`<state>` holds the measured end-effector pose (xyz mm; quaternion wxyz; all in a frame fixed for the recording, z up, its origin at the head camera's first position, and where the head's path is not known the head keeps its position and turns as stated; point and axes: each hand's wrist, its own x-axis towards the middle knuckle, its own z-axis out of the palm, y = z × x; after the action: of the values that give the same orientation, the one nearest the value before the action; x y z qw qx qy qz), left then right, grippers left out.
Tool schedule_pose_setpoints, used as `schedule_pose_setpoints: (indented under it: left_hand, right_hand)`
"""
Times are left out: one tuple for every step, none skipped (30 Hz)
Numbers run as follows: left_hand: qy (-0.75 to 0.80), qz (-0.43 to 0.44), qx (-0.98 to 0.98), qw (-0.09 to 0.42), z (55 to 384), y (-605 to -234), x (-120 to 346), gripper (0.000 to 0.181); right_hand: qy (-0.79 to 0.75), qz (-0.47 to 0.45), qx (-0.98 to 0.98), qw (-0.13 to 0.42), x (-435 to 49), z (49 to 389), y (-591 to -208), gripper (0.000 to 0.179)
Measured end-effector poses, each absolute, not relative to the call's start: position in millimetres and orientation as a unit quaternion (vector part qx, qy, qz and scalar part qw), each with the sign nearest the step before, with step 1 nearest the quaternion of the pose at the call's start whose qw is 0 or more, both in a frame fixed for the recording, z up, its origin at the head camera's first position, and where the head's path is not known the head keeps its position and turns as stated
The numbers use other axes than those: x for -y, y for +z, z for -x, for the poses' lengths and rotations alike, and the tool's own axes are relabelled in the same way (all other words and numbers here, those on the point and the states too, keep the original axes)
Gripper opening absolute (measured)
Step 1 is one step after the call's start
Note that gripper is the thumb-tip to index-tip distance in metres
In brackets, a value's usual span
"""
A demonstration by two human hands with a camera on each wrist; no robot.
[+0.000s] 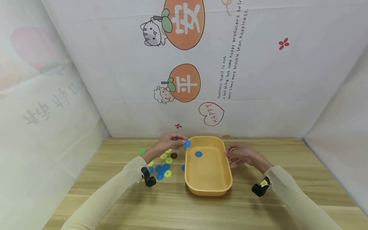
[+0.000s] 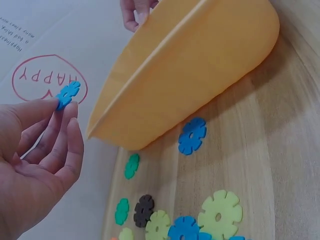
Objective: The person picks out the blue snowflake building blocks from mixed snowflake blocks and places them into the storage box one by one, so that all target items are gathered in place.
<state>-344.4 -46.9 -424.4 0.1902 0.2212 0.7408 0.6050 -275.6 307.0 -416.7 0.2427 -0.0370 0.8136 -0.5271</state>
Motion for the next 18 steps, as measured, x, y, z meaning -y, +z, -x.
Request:
schedule_pose_setpoints:
  left_hand:
    - [0.601, -0.223, -0.744, 0.186, 343.7, -424.1, 44.7, 0.028]
    - [0.598, -0.225, -0.748, 0.181, 343.5, -424.3, 42.4, 0.027]
    - [0.596, -0.226, -0.750, 0.177, 343.2, -424.7, 40.1, 0.026]
    - [0.595, -0.227, -0.751, 0.175, 342.6, -424.7, 37.2, 0.025]
    - [0.591, -0.229, -0.754, 0.172, 341.8, -424.9, 34.1, 0.024]
    - [0.586, -0.234, -0.757, 0.168, 341.1, -425.0, 30.8, 0.023]
    - [0.579, -0.240, -0.762, 0.162, 340.4, -424.8, 27.2, 0.022]
    - [0.571, -0.247, -0.767, 0.155, 339.6, -424.7, 23.4, 0.021]
    - [0.564, -0.255, -0.772, 0.148, 338.4, -424.2, 19.5, 0.020]
    - [0.556, -0.262, -0.776, 0.141, 337.2, -423.7, 15.3, 0.019]
    - [0.547, -0.269, -0.781, 0.133, 336.4, -423.7, 10.9, 0.018]
    - [0.539, -0.276, -0.786, 0.125, 335.8, -423.7, 6.6, 0.017]
    - [0.534, -0.279, -0.789, 0.120, 335.2, -424.0, 2.1, 0.016]
    - [0.530, -0.281, -0.792, 0.116, 334.9, -424.8, -2.3, 0.015]
    - [0.528, -0.280, -0.793, 0.115, 334.7, -425.6, -6.8, 0.014]
    - [0.527, -0.279, -0.794, 0.116, 334.8, -426.7, -11.1, 0.013]
    - [0.526, -0.277, -0.795, 0.118, 335.2, -428.1, -15.3, 0.012]
    - [0.525, -0.273, -0.797, 0.121, 335.8, -429.4, -19.5, 0.011]
  right_hand:
    - [-0.525, 0.041, -0.814, 0.243, -306.5, 276.1, -417.1, 0.021]
    - [-0.527, 0.038, -0.814, 0.243, -305.6, 276.5, -417.0, 0.020]
    - [-0.527, 0.037, -0.813, 0.244, -305.0, 277.0, -417.2, 0.019]
    - [-0.527, 0.037, -0.813, 0.244, -304.9, 277.0, -417.6, 0.019]
    - [-0.527, 0.038, -0.813, 0.245, -304.6, 276.6, -417.3, 0.019]
    - [-0.526, 0.040, -0.813, 0.245, -304.8, 276.5, -417.4, 0.019]
    - [-0.526, 0.038, -0.814, 0.245, -304.7, 276.5, -417.3, 0.018]
    - [-0.528, 0.033, -0.813, 0.245, -304.5, 276.4, -417.2, 0.018]
    - [-0.528, 0.034, -0.813, 0.245, -304.6, 276.5, -417.2, 0.017]
    - [-0.527, 0.036, -0.813, 0.245, -304.7, 276.4, -417.0, 0.018]
    - [-0.526, 0.039, -0.813, 0.246, -305.0, 276.3, -417.0, 0.018]
    - [-0.526, 0.040, -0.813, 0.246, -305.3, 276.3, -417.0, 0.018]
    - [-0.527, 0.037, -0.813, 0.246, -305.2, 276.4, -417.0, 0.017]
    - [-0.528, 0.036, -0.812, 0.246, -305.0, 276.2, -416.8, 0.017]
    - [-0.527, 0.037, -0.813, 0.245, -305.0, 276.1, -416.7, 0.017]
    - [-0.527, 0.036, -0.813, 0.245, -304.9, 275.9, -416.5, 0.018]
    - [-0.526, 0.035, -0.813, 0.245, -304.7, 275.7, -416.3, 0.018]
    - [-0.527, 0.030, -0.813, 0.244, -304.3, 275.6, -416.2, 0.018]
